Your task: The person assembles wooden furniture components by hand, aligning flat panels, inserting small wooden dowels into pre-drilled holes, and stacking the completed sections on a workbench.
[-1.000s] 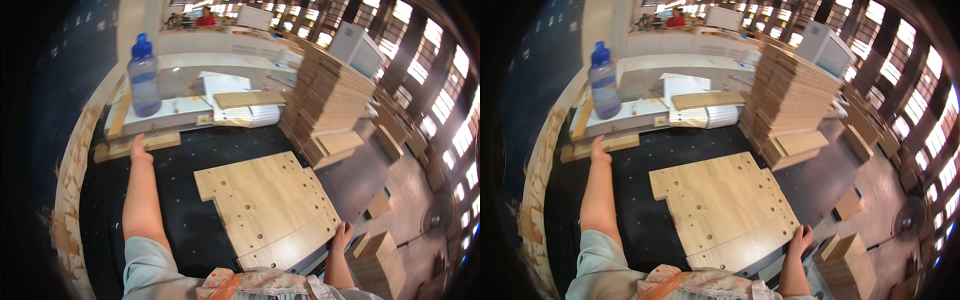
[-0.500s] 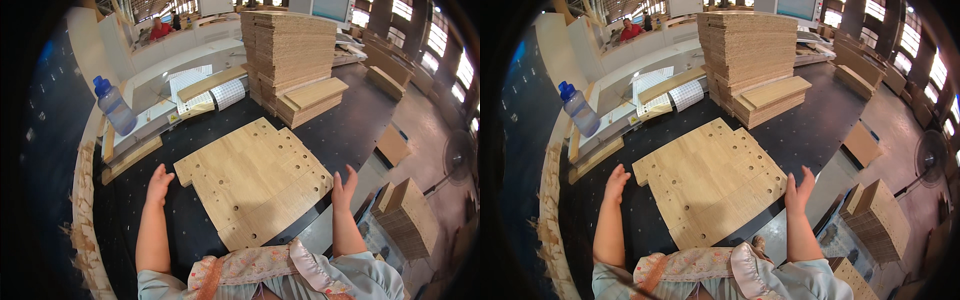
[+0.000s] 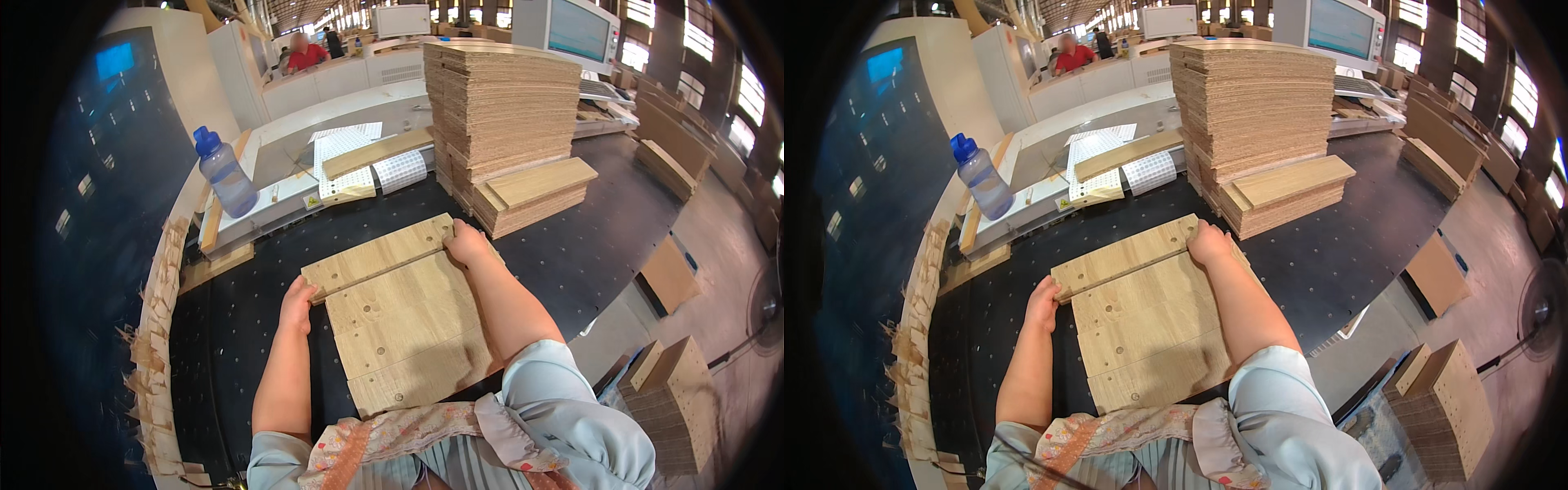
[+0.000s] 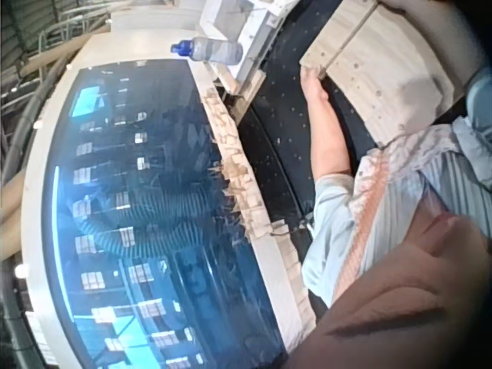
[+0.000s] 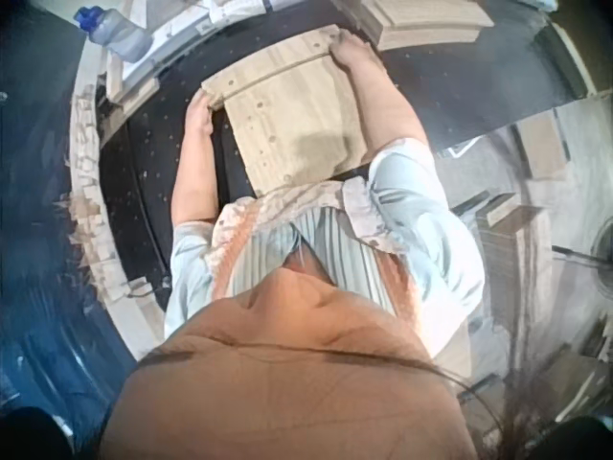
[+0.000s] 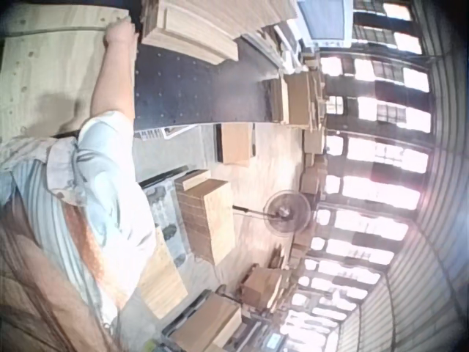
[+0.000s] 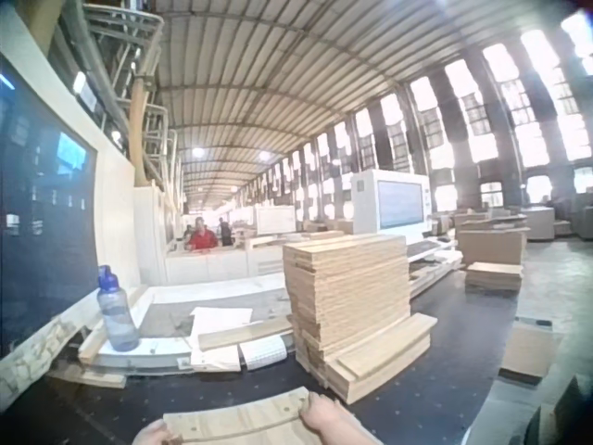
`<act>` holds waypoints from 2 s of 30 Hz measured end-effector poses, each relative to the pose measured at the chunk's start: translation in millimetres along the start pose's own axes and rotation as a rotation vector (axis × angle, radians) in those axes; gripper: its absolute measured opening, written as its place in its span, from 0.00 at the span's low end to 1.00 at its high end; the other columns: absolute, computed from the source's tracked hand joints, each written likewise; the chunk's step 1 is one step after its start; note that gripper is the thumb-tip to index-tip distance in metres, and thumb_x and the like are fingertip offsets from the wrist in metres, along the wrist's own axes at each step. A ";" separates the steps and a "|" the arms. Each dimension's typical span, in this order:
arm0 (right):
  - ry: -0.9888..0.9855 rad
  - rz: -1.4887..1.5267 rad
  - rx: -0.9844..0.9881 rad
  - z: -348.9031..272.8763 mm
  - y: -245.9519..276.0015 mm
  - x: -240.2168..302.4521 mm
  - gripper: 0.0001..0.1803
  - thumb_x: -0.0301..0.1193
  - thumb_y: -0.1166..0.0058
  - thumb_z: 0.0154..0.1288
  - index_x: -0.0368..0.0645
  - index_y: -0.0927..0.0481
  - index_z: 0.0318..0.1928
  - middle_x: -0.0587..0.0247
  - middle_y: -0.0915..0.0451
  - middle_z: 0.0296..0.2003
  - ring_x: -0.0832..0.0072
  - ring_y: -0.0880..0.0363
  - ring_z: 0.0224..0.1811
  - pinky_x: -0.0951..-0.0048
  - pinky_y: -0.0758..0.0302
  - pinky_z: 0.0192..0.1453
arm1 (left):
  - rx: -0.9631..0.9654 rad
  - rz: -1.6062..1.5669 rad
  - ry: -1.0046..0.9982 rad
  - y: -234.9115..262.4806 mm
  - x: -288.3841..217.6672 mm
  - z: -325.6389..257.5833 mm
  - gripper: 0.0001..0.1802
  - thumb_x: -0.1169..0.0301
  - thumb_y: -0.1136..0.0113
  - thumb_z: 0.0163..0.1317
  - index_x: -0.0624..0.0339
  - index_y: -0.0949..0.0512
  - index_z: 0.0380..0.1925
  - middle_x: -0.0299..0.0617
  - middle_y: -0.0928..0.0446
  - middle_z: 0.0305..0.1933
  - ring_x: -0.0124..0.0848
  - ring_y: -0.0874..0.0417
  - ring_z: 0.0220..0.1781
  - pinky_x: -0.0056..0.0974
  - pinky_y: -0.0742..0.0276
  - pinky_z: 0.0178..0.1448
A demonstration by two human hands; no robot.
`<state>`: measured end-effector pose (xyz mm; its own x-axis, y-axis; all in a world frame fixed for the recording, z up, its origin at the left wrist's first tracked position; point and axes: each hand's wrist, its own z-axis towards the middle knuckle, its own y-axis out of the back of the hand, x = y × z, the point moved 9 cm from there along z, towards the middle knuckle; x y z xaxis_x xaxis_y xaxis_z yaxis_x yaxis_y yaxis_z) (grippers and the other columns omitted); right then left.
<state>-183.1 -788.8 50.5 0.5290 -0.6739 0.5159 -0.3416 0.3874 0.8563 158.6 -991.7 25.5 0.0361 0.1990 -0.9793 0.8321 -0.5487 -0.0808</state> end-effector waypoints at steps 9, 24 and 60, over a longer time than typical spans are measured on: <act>0.114 0.253 -0.118 -62.9 75.7 -32.6 0.29 0.38 0.44 0.59 0.38 0.32 0.59 0.46 0.23 0.48 0.57 0.24 0.51 0.65 0.29 0.55 | 0.176 -0.037 -0.112 -34.6 -47.1 -61.8 0.36 0.72 0.47 0.60 0.73 0.48 0.65 0.53 0.45 0.70 0.39 0.46 0.72 0.40 0.52 0.73; -0.017 0.440 -0.100 -39.4 42.1 -79.8 0.19 0.24 0.45 0.57 0.35 0.26 0.51 0.52 0.21 0.41 0.70 0.22 0.42 0.70 0.26 0.44 | -0.004 -0.008 0.030 -38.0 -1.1 -77.7 0.35 0.73 0.46 0.58 0.75 0.44 0.64 0.54 0.38 0.66 0.41 0.38 0.67 0.41 0.47 0.69; 0.214 0.268 -0.033 -205.2 107.4 -94.2 0.27 0.36 0.37 0.51 0.40 0.27 0.52 0.43 0.22 0.35 0.51 0.22 0.41 0.60 0.25 0.46 | 0.096 -0.072 0.010 -29.5 -9.2 -229.0 0.29 0.73 0.49 0.59 0.72 0.38 0.61 0.51 0.31 0.61 0.39 0.29 0.61 0.43 0.35 0.63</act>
<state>-110.3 -554.7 99.1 0.5761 -0.3995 0.7131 -0.4672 0.5549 0.6884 260.5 -791.4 79.4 -0.0163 0.2483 -0.9685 0.7756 -0.6081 -0.1690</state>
